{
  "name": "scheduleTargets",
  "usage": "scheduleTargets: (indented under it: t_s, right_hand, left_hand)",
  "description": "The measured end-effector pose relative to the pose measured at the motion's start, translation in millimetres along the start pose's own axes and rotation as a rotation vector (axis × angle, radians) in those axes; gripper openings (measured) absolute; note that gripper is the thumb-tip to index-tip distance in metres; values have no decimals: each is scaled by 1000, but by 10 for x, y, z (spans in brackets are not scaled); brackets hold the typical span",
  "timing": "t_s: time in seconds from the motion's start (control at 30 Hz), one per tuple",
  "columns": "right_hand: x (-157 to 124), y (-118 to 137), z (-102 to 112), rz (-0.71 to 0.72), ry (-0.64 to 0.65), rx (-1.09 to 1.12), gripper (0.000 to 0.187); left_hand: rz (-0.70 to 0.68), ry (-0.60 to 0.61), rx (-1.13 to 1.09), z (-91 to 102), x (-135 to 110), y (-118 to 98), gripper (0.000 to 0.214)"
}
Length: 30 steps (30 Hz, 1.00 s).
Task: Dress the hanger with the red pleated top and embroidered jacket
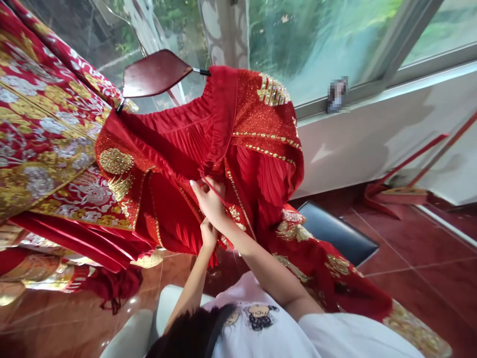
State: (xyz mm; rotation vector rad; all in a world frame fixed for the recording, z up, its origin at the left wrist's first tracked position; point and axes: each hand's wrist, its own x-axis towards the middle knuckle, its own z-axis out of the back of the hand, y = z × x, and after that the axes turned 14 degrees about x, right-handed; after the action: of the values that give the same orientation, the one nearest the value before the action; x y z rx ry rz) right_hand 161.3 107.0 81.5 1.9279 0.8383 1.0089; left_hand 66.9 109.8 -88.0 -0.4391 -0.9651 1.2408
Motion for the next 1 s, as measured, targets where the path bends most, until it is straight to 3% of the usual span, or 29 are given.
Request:
scheduleTargets:
  t_s: [0.1, 0.27, 0.43, 0.57, 0.63, 0.73, 0.77, 0.8, 0.93, 1.0]
  right_hand:
    - [8, -9, 42, 71, 117, -206, 24]
    - [-75, -87, 136, 81, 337, -354, 36]
    - [-341, -404, 235, 23, 409, -339, 30]
    - [-515, -272, 273, -21, 500, -379, 26]
    - [-498, -53, 317, 78, 421, -418, 22]
    - [-329, 212, 393, 295, 64, -465, 17]
    - [-258, 247, 412, 324, 3, -479, 19]
    - [-194, 253, 428, 321, 9, -495, 21]
    - [-147, 134, 498, 125, 279, -457, 38]
    - [-236, 100, 548, 4, 305, -355, 40]
  left_hand:
    - [1, 11, 8, 57, -25, -21, 18]
    - [2, 60, -34, 291, 18, -171, 17]
    - [16, -97, -214, 718, 229, -683, 39]
    - [6, -90, -101, 904, 387, -1052, 33]
    - [10, -93, -92, 927, 403, -1115, 36]
    - [54, -90, -146, 939, 363, -1100, 35]
    - [69, -85, -161, 946, 339, -1085, 34]
    - [81, -81, -171, 956, 312, -1071, 33]
    - [160, -52, -232, 998, 163, -1067, 32]
    - [223, -33, -302, 994, 62, -1104, 32]
